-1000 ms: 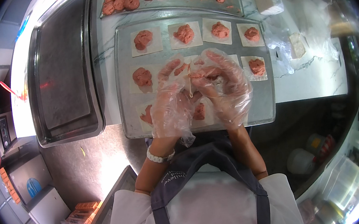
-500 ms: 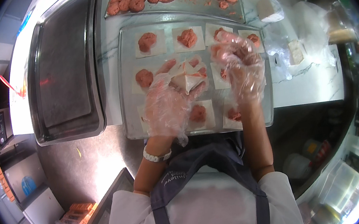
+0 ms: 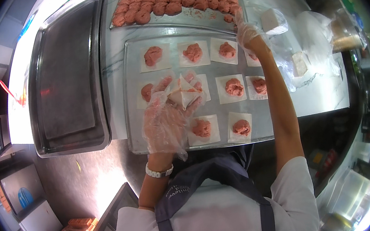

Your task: The person places small portions of ground meat onto square wrappers laid out on a metal tray. They then fold the wrappers over the meat to form dumplings, sealing the edges with their gloved hands. The finished dumplings are placed back onto the tray in a neat arrangement.

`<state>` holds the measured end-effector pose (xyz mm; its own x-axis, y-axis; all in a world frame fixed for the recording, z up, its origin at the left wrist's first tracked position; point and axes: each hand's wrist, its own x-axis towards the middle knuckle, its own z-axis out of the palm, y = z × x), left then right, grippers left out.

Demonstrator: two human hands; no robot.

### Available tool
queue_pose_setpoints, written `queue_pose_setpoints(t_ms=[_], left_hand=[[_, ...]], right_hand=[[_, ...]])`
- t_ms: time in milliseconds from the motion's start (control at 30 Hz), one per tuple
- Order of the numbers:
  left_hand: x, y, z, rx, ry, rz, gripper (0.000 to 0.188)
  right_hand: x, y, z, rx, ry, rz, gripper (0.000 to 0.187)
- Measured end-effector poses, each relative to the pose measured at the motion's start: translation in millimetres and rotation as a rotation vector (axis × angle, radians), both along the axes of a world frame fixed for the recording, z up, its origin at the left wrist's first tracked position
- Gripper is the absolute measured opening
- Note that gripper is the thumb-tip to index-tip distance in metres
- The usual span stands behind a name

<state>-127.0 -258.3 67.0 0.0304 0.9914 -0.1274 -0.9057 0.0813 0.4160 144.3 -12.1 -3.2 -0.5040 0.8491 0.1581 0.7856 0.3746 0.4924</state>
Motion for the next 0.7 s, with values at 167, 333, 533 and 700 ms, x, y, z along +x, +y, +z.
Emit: queue_pose_setpoints(t_ms=[167, 333, 533, 700], left_hand=[[1.1, 0.1, 1.2, 0.025, -0.038, 0.010, 0.057], [7.5, 1.8, 4.5, -0.040, -0.049, -0.018, 0.058], [7.0, 0.6, 6.1, -0.001, -0.031, -0.011, 0.051], [3.7, 4.5, 3.7, 0.028, -0.064, -0.039, 0.052]], right_hand=[[19.0, -4.4, 1.2, 0.131, -0.179, 0.267, 0.069], [19.5, 10.4, 32.0, -0.044, 0.078, -0.037, 0.047], [4.6, -20.4, 83.9, -0.267, 1.353, -0.013, 0.041], [-44.6, -124.2, 111.7, -0.617, 1.714, 0.159, 0.026]])
